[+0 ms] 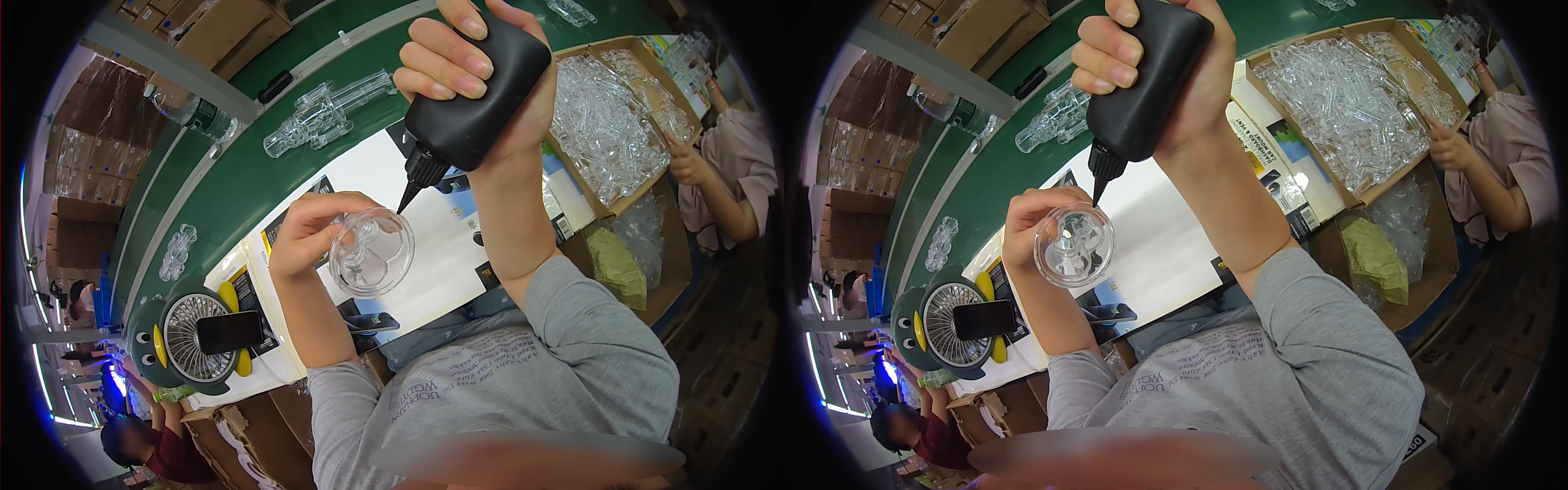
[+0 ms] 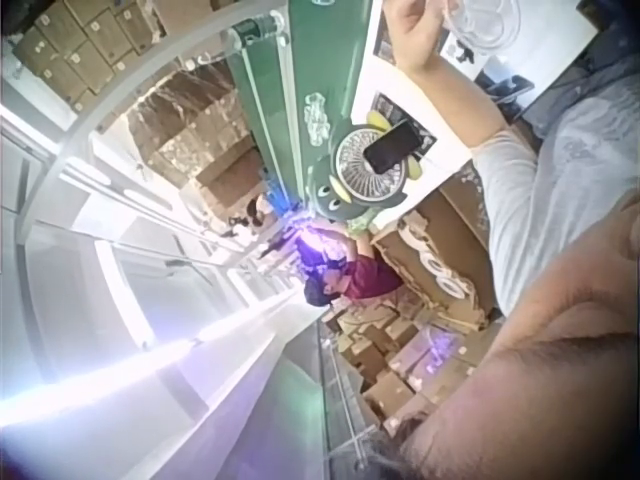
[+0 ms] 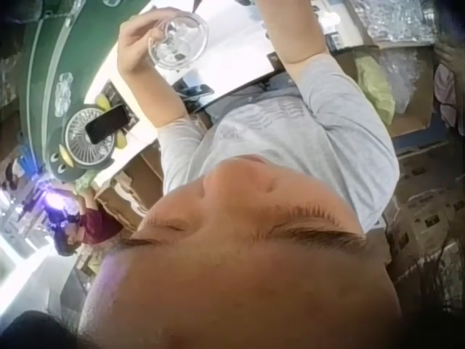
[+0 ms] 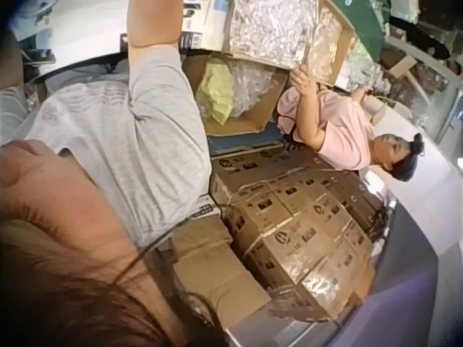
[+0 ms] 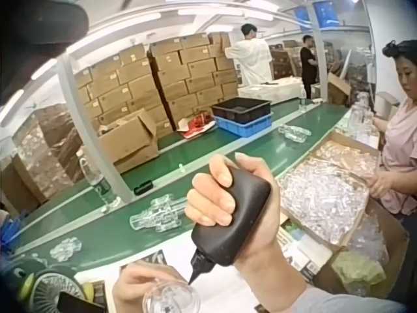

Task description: Assembling clear plastic components and applying liquid from a squeeze bottle on a factory assembly line.

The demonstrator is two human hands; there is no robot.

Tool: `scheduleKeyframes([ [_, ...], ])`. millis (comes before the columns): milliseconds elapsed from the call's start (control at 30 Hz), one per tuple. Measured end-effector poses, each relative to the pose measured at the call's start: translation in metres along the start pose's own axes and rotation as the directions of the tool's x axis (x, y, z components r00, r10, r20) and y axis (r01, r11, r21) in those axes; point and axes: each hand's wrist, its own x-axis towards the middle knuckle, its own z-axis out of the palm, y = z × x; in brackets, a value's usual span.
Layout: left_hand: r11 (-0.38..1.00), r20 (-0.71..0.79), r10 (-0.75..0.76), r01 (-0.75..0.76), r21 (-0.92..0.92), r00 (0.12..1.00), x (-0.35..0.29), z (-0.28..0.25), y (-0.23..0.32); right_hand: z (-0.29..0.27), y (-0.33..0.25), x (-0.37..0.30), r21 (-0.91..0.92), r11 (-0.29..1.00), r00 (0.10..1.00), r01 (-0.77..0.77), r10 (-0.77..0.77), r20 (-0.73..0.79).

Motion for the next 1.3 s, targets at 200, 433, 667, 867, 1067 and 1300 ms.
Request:
scheduleKeyframes([
  [200,1.000,0.020,-0.018,0.018,0.021,1.000,0.0014,0.0006,0.0017,-0.0009,-0.0005,0.0003,-0.016,1.000,1.000,-0.007,0.007,0.013],
  [433,0.999,0.040,-0.015,0.014,0.032,0.999,0.0027,0.0028,0.0007,-0.0001,-0.0016,0.0004,-0.038,0.999,1.000,-0.019,0.019,0.021],
  [667,0.997,0.055,-0.020,0.016,0.074,0.998,0.0011,0.0013,-0.0012,-0.0006,-0.0002,0.0006,-0.015,0.999,0.999,-0.038,0.038,0.022],
  [867,0.995,0.078,-0.036,0.029,0.092,0.996,0.0022,0.0040,0.0014,-0.0002,0.0005,0.0026,-0.067,0.997,0.998,-0.047,0.050,0.040],
  [1067,0.986,0.129,-0.046,0.024,0.164,0.991,0.0044,0.0042,0.0032,0.0000,0.0005,0.0031,-0.113,0.989,0.994,-0.099,0.104,0.040],
  [1300,0.983,0.164,-0.091,0.062,0.170,0.982,0.0048,0.0038,0.0014,0.0034,0.0016,0.0046,-0.180,0.972,0.988,-0.148,0.153,0.013],
])
